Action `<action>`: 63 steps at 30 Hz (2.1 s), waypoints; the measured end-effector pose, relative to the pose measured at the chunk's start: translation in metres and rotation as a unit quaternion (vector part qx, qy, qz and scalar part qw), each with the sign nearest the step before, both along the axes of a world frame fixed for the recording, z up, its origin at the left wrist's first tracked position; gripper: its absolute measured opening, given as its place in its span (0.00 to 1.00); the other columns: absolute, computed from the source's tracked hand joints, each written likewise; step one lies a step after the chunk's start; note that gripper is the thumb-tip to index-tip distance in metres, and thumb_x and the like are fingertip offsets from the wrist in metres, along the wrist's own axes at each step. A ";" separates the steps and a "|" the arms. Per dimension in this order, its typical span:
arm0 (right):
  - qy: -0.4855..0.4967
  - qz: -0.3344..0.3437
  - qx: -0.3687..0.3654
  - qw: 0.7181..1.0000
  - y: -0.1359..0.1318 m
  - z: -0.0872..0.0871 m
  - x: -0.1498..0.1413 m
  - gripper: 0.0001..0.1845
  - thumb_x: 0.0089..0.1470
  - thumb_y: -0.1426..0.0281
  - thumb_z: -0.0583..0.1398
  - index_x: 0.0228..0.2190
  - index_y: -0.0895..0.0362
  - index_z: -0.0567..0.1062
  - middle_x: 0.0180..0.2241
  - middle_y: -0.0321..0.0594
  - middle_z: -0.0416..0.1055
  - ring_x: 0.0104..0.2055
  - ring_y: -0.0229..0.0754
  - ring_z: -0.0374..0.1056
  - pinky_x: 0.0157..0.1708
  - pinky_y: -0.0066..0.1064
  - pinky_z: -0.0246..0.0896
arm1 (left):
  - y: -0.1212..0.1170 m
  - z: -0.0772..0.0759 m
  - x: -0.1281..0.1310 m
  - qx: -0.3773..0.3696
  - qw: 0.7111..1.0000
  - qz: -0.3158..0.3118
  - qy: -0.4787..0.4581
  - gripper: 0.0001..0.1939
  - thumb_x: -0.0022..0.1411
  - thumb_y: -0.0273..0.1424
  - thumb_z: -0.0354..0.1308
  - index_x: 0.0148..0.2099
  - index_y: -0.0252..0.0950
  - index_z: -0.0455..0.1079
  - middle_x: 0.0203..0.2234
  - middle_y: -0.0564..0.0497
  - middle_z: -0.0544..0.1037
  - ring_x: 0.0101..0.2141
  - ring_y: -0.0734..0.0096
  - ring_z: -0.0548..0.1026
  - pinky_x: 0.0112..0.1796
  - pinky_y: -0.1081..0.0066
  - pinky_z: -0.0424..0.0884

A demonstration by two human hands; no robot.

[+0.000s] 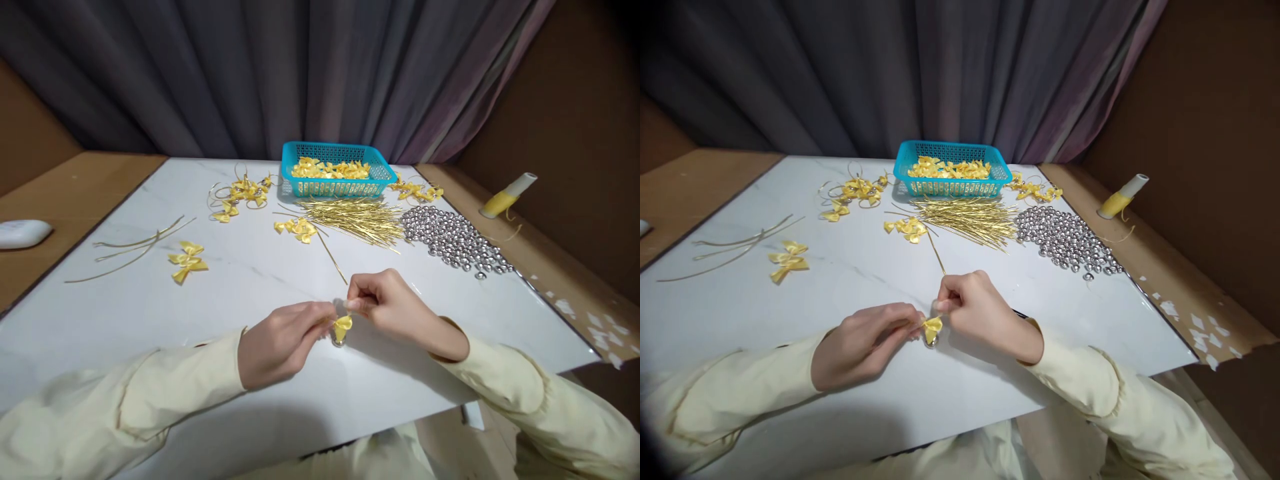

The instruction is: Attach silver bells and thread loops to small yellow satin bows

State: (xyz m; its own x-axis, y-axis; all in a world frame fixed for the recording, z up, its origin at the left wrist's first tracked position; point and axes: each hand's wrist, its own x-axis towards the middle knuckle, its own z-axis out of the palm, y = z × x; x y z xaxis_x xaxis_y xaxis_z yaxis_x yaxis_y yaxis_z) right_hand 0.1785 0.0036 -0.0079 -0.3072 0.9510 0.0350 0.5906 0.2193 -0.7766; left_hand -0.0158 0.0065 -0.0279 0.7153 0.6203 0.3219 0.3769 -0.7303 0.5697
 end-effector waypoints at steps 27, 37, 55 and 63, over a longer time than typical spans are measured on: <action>0.087 0.001 -0.040 0.995 -0.002 -0.012 -0.005 0.09 0.46 0.76 0.54 0.17 0.57 0.61 0.13 0.27 0.53 0.17 0.31 0.47 0.18 0.23 0.43 | 0.020 -0.008 -0.003 0.112 0.984 -0.127 -0.049 0.13 0.58 0.17 0.43 0.44 0.36 0.55 0.25 0.52 0.64 0.25 0.73 0.63 0.27 0.75 0.63; 0.055 -0.012 0.068 0.996 -0.008 -0.013 -0.008 0.10 0.44 0.78 0.52 0.17 0.56 0.58 0.13 0.27 0.51 0.16 0.30 0.45 0.18 0.23 0.42 | 0.020 -0.008 -0.004 0.105 0.989 -0.088 -0.059 0.11 0.59 0.17 0.44 0.43 0.35 0.57 0.25 0.53 0.64 0.25 0.74 0.62 0.28 0.76 0.63; 0.133 -0.014 0.093 0.987 -0.004 0.030 0.014 0.13 0.52 0.70 0.55 0.19 0.57 0.61 0.15 0.31 0.59 0.17 0.31 0.51 0.17 0.24 0.45 | 0.031 0.015 0.000 -0.045 0.995 0.082 -0.022 0.10 0.60 0.29 0.52 0.41 0.38 0.73 0.33 0.52 0.78 0.32 0.74 0.74 0.37 0.76 0.67; 0.264 0.016 0.155 0.952 -0.019 0.112 0.012 0.11 0.53 0.72 0.58 0.21 0.55 0.64 0.16 0.31 0.57 0.18 0.31 0.53 0.17 0.25 0.47 | 0.039 0.020 0.010 -0.153 0.974 0.152 -0.066 0.11 0.59 0.34 0.51 0.39 0.37 0.73 0.33 0.52 0.79 0.33 0.68 0.74 0.35 0.73 0.68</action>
State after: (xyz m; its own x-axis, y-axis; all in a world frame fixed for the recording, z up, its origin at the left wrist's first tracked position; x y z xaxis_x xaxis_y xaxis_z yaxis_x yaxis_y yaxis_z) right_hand 0.1909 -0.0151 0.1038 -0.1980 0.8603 0.4698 0.1251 0.4976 -0.8583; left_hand -0.0056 0.0457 -0.0081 0.4478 0.8787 0.1655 0.4581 -0.3844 0.8015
